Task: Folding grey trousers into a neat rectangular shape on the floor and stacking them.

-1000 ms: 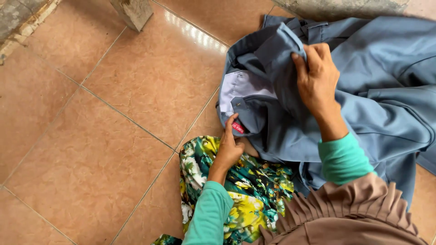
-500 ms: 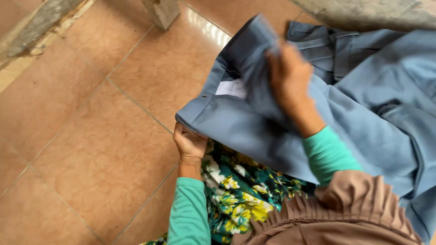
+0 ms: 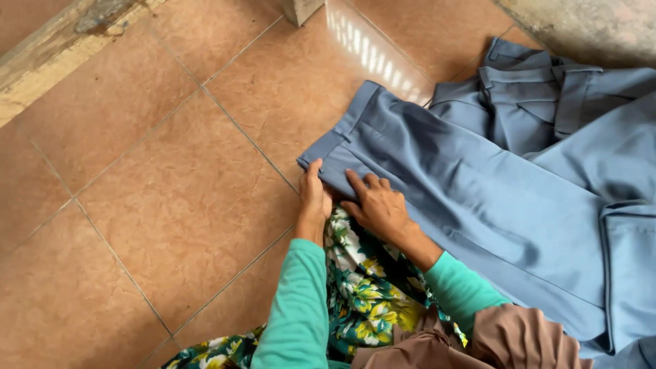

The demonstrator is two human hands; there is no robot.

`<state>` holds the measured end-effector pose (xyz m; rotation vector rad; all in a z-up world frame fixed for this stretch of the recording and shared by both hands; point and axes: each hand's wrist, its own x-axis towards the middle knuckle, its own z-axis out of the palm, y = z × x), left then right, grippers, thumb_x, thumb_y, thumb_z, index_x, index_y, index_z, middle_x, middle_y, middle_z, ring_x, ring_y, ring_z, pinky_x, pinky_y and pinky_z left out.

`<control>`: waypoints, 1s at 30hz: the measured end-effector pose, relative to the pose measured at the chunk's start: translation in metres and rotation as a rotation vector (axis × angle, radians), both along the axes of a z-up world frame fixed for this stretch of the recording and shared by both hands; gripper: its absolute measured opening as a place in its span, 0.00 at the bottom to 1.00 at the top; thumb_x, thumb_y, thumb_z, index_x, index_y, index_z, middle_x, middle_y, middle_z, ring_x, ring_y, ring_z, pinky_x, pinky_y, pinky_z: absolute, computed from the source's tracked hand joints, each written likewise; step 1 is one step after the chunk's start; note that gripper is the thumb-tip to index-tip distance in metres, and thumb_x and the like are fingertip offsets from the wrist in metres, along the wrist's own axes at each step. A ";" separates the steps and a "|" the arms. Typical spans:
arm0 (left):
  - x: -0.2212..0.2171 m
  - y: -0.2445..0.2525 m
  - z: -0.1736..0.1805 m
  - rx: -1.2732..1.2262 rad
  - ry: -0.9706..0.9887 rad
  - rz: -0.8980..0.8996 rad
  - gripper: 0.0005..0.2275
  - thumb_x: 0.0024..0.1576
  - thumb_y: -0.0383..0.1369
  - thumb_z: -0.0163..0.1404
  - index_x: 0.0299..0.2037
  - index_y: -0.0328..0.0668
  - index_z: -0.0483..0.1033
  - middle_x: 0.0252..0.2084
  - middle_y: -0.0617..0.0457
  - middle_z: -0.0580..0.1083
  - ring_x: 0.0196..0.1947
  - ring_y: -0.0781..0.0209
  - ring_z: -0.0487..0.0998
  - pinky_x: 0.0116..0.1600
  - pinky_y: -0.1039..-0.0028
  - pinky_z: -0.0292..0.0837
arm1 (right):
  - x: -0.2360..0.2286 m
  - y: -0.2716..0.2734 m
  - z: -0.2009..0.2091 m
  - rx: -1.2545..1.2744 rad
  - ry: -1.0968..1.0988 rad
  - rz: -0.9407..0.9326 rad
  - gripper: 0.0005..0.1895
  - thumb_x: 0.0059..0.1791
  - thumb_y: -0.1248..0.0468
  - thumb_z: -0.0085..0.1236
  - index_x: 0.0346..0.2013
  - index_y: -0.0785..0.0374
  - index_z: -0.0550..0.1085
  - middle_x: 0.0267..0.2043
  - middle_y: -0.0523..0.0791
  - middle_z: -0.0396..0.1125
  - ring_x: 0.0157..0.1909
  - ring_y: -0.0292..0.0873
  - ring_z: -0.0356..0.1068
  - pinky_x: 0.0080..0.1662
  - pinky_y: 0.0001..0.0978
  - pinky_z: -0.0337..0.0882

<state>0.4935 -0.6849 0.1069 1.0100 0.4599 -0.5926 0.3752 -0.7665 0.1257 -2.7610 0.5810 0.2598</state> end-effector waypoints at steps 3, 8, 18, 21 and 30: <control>0.039 0.019 -0.024 0.059 -0.053 0.083 0.32 0.58 0.38 0.55 0.70 0.31 0.57 0.70 0.33 0.60 0.70 0.37 0.62 0.69 0.46 0.62 | 0.008 -0.007 -0.038 0.023 0.111 -0.075 0.33 0.50 0.40 0.48 0.69 0.41 0.62 0.53 0.46 0.64 0.57 0.55 0.69 0.48 0.60 0.76; 0.096 0.095 -0.105 0.138 -0.034 0.223 0.31 0.60 0.40 0.53 0.70 0.32 0.57 0.67 0.30 0.63 0.66 0.33 0.66 0.64 0.37 0.65 | 0.063 0.005 -0.121 0.121 0.190 0.030 0.31 0.49 0.51 0.50 0.69 0.43 0.64 0.55 0.51 0.65 0.53 0.62 0.72 0.47 0.63 0.75; 0.078 0.233 -0.116 0.225 0.122 0.419 0.32 0.63 0.43 0.49 0.74 0.41 0.49 0.72 0.32 0.55 0.66 0.24 0.63 0.61 0.32 0.66 | 0.123 0.137 -0.094 -0.144 0.271 0.351 0.32 0.54 0.62 0.42 0.75 0.47 0.56 0.72 0.66 0.50 0.67 0.77 0.52 0.53 0.62 0.61; 0.070 0.271 -0.115 0.266 0.155 0.481 0.36 0.63 0.46 0.47 0.76 0.42 0.43 0.75 0.31 0.48 0.69 0.23 0.59 0.68 0.34 0.58 | 0.115 0.163 -0.072 -0.134 0.128 0.509 0.36 0.54 0.62 0.46 0.77 0.48 0.53 0.76 0.64 0.43 0.74 0.75 0.42 0.61 0.57 0.53; 0.060 0.405 -0.219 0.753 0.154 0.611 0.30 0.60 0.46 0.53 0.70 0.45 0.60 0.70 0.39 0.61 0.69 0.31 0.62 0.67 0.40 0.62 | 0.077 0.216 -0.111 -0.079 -0.088 0.733 0.37 0.53 0.67 0.40 0.77 0.46 0.51 0.80 0.55 0.41 0.79 0.61 0.38 0.71 0.63 0.40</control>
